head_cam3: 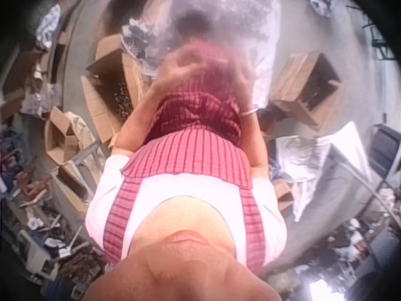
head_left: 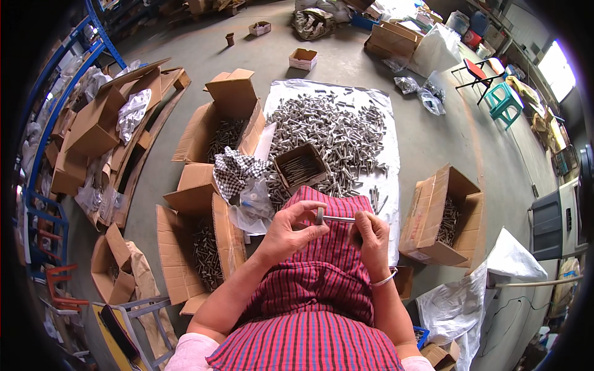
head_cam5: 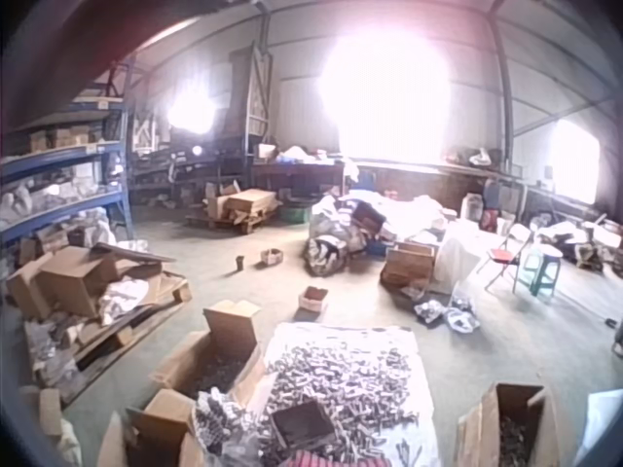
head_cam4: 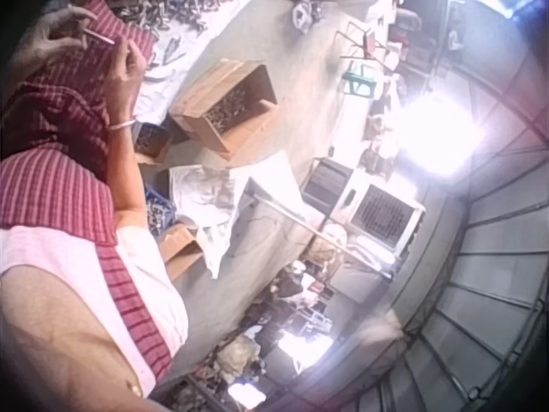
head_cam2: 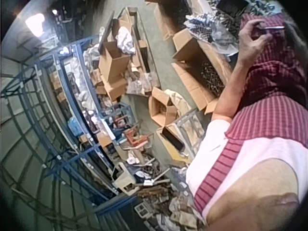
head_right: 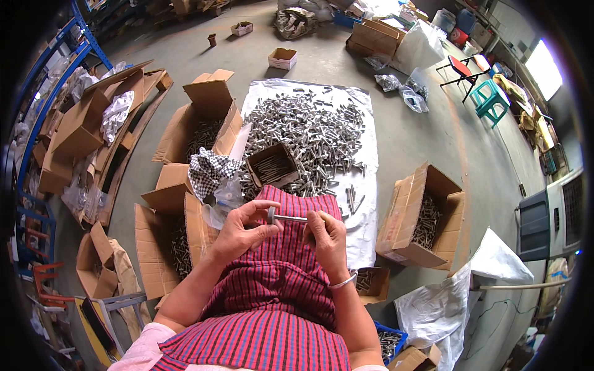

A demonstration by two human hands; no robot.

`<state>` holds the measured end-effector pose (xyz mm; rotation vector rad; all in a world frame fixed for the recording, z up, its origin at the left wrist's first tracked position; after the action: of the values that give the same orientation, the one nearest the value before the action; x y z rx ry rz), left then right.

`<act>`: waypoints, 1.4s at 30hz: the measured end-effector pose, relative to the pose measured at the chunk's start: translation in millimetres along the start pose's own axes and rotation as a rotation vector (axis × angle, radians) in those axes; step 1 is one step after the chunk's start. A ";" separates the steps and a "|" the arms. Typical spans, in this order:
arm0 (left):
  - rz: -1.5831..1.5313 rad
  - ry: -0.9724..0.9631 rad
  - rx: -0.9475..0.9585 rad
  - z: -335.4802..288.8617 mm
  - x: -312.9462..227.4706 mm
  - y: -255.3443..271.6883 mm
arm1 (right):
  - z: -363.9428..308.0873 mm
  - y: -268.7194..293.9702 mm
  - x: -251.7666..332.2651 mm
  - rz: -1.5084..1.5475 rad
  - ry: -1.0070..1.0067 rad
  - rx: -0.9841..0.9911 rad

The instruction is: The person assembles small metal rods and metal plates by hand.

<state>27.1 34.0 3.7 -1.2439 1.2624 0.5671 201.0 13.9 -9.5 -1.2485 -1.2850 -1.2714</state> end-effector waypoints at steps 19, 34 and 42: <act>0.106 -0.082 -0.001 -4.7 -3.7 -3.1 | 2.3 -1.1 1.6 0.215 -0.206 0.099; 0.099 -0.110 0.035 -5.5 -3.2 -13.8 | 2.0 2.1 8.9 0.255 -0.149 0.082; 0.139 -0.118 0.036 -4.9 2.9 -8.2 | 3.4 -3.1 10.5 0.329 -0.223 0.106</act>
<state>33.2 26.2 5.0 -1.0825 1.2604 0.7052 197.3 18.0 0.6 -1.4851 -1.2211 -0.8388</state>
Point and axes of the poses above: each hand's wrist, its own z-axis towards the middle knuckle, its own y-axis out of the back of the hand, x = y × z, the point moved 5 cm from there along z, towards the middle knuckle, and after that the axes turned 8 degrees about -z, right-handed, at the moved point
